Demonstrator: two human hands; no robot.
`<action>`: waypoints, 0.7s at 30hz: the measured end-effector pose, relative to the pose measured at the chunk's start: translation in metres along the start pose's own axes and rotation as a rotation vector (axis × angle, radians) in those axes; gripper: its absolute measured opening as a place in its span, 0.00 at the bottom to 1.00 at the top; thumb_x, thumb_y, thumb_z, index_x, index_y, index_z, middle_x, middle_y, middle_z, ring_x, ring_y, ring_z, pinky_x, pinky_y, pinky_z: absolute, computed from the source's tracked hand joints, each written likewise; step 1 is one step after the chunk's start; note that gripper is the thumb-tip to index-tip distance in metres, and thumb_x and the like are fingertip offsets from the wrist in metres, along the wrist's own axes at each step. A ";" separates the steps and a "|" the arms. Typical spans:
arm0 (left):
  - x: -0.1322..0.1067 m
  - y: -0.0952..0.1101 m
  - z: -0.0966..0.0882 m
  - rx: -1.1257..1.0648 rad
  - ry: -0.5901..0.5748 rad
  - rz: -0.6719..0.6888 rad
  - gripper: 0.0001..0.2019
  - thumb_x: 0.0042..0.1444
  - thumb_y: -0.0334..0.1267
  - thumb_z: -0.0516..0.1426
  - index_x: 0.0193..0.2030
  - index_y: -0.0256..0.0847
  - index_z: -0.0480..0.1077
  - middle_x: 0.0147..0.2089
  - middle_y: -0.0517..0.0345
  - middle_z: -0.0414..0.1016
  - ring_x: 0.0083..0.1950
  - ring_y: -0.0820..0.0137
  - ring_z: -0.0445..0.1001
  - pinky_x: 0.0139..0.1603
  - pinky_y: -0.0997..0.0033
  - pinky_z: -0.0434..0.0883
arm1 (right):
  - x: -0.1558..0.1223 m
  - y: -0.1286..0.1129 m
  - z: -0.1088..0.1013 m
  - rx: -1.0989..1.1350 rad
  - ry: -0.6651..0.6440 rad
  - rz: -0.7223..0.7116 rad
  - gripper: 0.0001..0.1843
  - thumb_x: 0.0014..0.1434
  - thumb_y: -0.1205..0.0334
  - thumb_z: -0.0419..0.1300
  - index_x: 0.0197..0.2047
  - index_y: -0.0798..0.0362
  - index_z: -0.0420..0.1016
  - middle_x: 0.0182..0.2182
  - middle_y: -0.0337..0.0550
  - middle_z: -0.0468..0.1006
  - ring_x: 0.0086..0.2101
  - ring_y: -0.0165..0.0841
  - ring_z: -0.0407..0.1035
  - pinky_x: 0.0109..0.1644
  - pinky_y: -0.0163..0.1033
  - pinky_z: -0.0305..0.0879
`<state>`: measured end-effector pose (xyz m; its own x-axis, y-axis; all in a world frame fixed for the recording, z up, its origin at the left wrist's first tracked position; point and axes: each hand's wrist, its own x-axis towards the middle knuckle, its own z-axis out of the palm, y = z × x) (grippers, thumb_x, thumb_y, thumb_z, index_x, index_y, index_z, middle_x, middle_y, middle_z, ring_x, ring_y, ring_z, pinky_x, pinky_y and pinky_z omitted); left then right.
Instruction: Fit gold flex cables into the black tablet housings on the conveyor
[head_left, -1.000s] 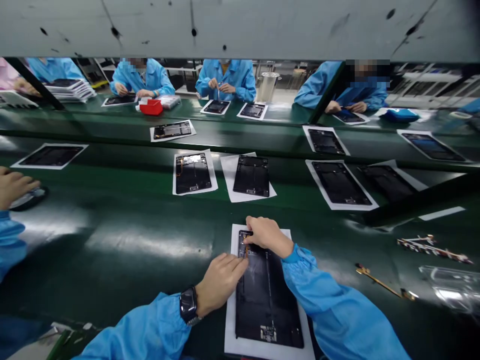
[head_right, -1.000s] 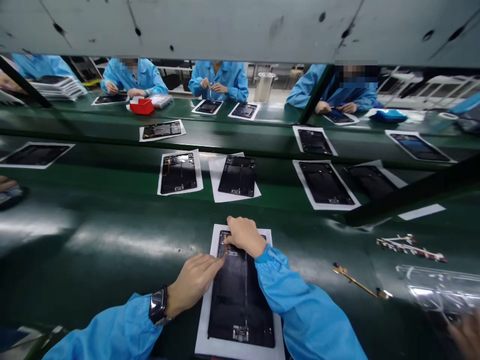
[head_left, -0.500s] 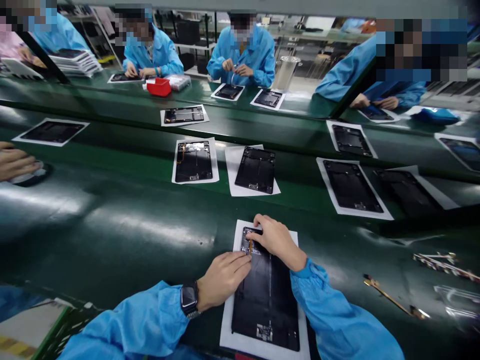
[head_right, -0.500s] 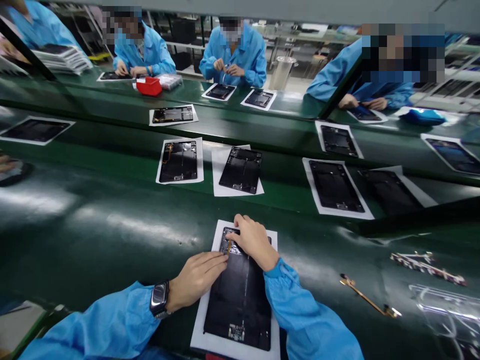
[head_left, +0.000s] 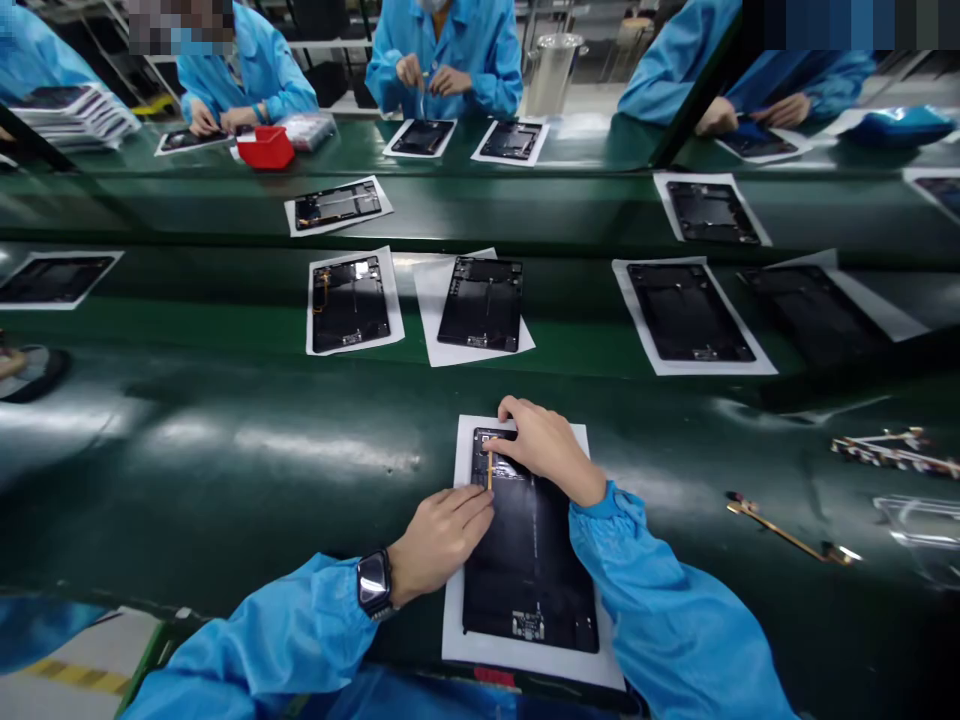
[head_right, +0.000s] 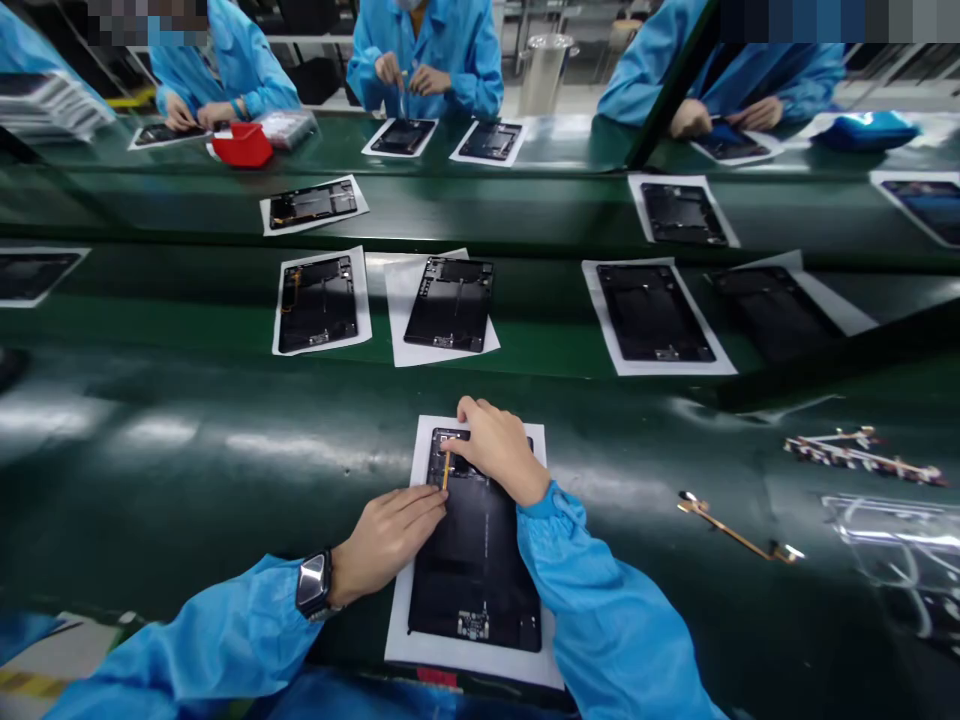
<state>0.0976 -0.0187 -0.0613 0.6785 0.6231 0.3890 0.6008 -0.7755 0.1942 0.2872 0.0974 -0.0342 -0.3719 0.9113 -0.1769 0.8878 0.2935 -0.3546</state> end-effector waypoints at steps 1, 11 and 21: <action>0.000 0.000 0.000 -0.003 -0.004 -0.002 0.11 0.67 0.28 0.49 0.47 0.32 0.72 0.51 0.47 0.78 0.53 0.64 0.76 0.50 0.63 0.76 | 0.000 0.000 0.000 -0.002 -0.001 0.002 0.21 0.53 0.46 0.68 0.42 0.48 0.65 0.38 0.38 0.76 0.35 0.35 0.71 0.31 0.37 0.50; 0.001 0.000 0.002 0.017 -0.009 -0.001 0.10 0.67 0.29 0.50 0.46 0.33 0.72 0.51 0.49 0.78 0.52 0.63 0.76 0.47 0.64 0.76 | -0.001 0.001 0.000 -0.004 -0.004 0.003 0.21 0.54 0.46 0.67 0.41 0.48 0.66 0.38 0.39 0.76 0.35 0.35 0.71 0.31 0.37 0.50; 0.009 -0.010 -0.013 -0.165 -0.118 -0.046 0.12 0.67 0.39 0.53 0.50 0.35 0.72 0.52 0.48 0.76 0.56 0.64 0.73 0.56 0.62 0.73 | -0.023 0.002 -0.030 0.170 -0.045 -0.073 0.12 0.66 0.68 0.48 0.46 0.52 0.72 0.42 0.45 0.75 0.40 0.33 0.72 0.43 0.35 0.61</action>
<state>0.0919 -0.0065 -0.0485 0.7029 0.6581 0.2699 0.5613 -0.7463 0.3578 0.3061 0.0858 -0.0032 -0.4486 0.8744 -0.1846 0.8010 0.3017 -0.5171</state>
